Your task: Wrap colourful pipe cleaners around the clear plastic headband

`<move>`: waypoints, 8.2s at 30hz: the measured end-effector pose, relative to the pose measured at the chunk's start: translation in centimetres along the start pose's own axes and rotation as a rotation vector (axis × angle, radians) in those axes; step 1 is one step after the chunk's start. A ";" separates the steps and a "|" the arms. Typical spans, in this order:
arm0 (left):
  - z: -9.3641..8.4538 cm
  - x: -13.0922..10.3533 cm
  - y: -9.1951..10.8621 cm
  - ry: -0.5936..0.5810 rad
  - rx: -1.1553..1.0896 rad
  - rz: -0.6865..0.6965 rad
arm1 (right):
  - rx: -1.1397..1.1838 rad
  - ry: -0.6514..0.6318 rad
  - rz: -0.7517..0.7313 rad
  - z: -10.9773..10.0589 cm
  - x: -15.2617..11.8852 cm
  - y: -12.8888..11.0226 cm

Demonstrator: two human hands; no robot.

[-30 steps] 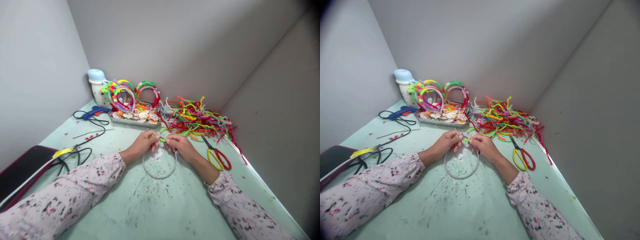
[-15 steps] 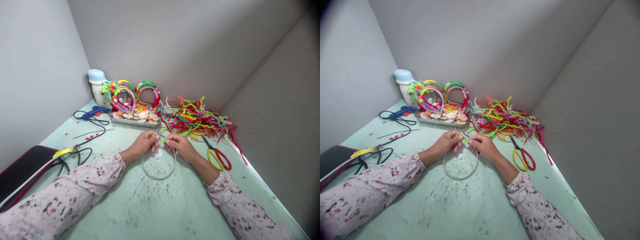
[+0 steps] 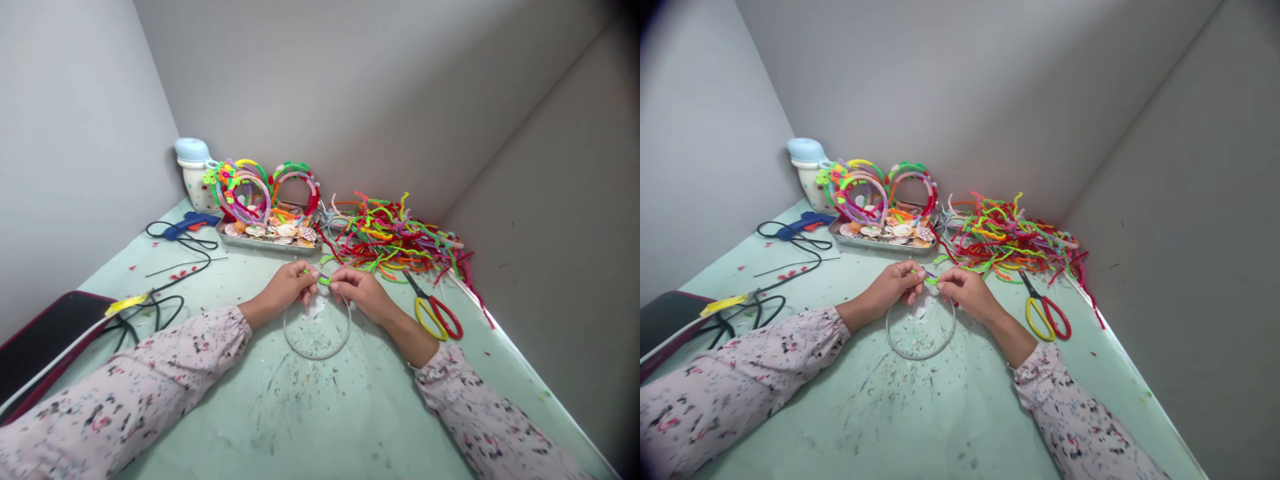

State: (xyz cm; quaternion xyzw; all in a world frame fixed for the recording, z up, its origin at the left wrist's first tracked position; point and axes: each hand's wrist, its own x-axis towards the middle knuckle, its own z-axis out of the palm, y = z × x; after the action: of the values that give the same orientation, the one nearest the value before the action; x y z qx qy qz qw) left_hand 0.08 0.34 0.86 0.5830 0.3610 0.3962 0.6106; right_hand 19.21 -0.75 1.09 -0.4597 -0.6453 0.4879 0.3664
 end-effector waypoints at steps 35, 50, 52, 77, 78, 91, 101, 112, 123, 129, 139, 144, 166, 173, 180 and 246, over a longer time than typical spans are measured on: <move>-0.2 0.2 -0.3 -0.011 0.023 0.013 | -0.183 0.073 -0.163 0.5 0.2 1.5; -0.1 0.1 -0.2 -0.021 0.026 0.012 | -0.441 0.129 -0.366 0.4 -0.1 0.7; -0.1 0.1 -0.3 -0.019 0.018 0.014 | -0.476 0.138 -0.388 0.5 -0.1 0.5; -0.1 0.2 -0.3 -0.016 0.019 0.006 | -0.540 0.184 -0.504 0.7 -0.2 0.4; -0.1 0.2 -0.3 -0.016 0.022 0.004 | -0.541 0.183 -0.511 0.7 -0.2 0.5; -0.1 0.1 -0.2 -0.005 0.035 0.004 | -0.550 0.142 -0.477 0.5 -0.4 0.2; -0.2 0.2 -0.4 -0.023 0.049 0.017 | 0.006 -0.004 -0.134 0.9 0.0 0.6; -0.1 0.1 -0.3 -0.023 0.058 0.000 | 0.054 -0.033 -0.009 0.8 -0.1 -0.3; 0.1 0.1 -0.1 -0.017 0.058 -0.017 | 0.013 -0.070 0.018 0.5 0.0 -0.4; 0.0 0.0 -0.1 -0.026 0.062 -0.017 | 0.004 -0.085 0.017 0.5 0.0 -0.4; 0.1 0.1 -0.2 -0.016 0.077 -0.023 | -0.012 -0.076 0.009 0.5 0.2 0.1; 0.1 0.0 -0.3 -0.025 0.066 -0.023 | -0.028 -0.084 0.015 0.4 0.1 -0.2; 0.1 0.2 -0.5 -0.025 0.100 -0.022 | -0.103 -0.077 -0.059 0.7 0.3 0.5; 0.1 0.1 -0.4 -0.017 0.117 -0.025 | -0.254 -0.035 -0.118 0.8 0.2 0.9; 0.2 -0.1 -0.4 -0.017 0.108 -0.026 | -0.319 -0.004 -0.153 0.8 0.1 1.0; 0.1 0.2 -0.5 -0.029 0.109 -0.007 | -0.644 0.052 -0.325 1.0 -0.5 0.6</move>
State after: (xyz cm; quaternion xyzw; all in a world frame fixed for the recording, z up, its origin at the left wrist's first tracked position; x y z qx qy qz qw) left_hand 0.25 0.46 0.32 0.6195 0.3753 0.3654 0.5846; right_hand 18.61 -1.42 0.28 -0.4554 -0.8209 0.1831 0.2919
